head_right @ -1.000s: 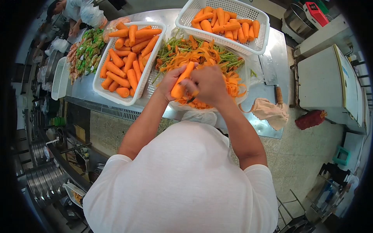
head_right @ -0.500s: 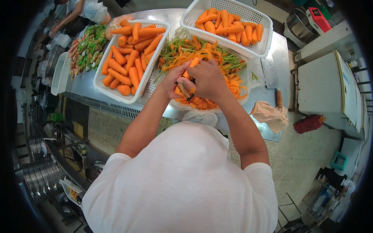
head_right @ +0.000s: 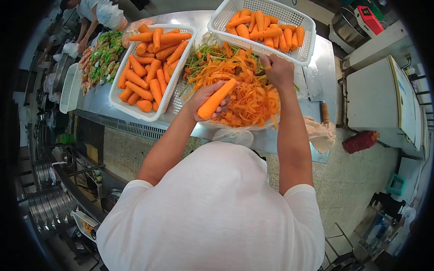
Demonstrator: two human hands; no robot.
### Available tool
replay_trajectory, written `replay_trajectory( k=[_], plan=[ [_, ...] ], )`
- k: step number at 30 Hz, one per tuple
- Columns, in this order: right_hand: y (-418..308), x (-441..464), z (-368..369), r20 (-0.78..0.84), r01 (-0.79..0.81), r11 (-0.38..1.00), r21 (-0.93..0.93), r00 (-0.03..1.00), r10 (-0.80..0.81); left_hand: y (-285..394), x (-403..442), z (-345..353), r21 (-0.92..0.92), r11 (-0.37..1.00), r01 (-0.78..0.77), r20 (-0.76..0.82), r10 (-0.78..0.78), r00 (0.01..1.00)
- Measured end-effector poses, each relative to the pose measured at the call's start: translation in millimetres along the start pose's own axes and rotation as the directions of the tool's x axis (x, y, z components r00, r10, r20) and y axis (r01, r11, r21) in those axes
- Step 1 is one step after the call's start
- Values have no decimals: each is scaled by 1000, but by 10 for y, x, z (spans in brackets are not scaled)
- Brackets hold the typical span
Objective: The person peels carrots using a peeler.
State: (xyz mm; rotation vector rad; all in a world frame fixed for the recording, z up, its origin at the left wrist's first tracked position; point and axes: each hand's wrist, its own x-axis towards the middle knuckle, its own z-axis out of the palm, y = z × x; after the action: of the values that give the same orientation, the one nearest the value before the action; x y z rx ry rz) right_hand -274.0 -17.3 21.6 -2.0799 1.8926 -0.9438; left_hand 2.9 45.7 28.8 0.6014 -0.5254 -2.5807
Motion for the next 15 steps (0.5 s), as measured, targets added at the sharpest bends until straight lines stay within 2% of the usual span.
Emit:
replay_trajectory(
  k=[2,3,5,6,7,8,9,10,11,12,13,15],
  plan=[
    [184,-26,9,70,-198,970,-143,975,210,26,-59,-27,-31,998,-61,12,61,998],
    [240,-64,17,129,-271,958,-87,951,281,33,-51,-49,-32,997,-73,12,74,997],
    [344,-212,113,130,-287,956,-64,947,293,64,9,-122,358,931,-71,-139,128,982],
    [342,-267,127,134,-318,947,-39,938,320,105,90,-176,356,930,-92,-140,151,979],
    [288,-304,92,142,-297,954,-40,943,300,172,217,-218,397,918,1,-183,78,980],
    [232,-338,58,221,-359,933,-33,908,357,251,356,-251,433,896,96,-230,7,973],
    [161,-379,43,301,-421,907,-31,861,410,361,494,-150,298,955,4,-310,93,946],
    [140,-453,57,314,-405,914,-28,864,393,466,640,1,161,982,-101,-400,159,903],
    [157,-519,82,273,-401,911,94,890,364,567,824,99,136,925,-355,-325,380,866],
    [162,-552,109,228,-387,896,219,913,339,676,927,183,100,805,-584,-254,588,768],
    [162,-577,108,238,-374,898,231,917,321,768,886,340,110,795,-596,-264,602,754],
    [159,-676,40,260,-419,829,371,904,340,874,764,657,132,773,-621,-245,632,735]
  ],
)
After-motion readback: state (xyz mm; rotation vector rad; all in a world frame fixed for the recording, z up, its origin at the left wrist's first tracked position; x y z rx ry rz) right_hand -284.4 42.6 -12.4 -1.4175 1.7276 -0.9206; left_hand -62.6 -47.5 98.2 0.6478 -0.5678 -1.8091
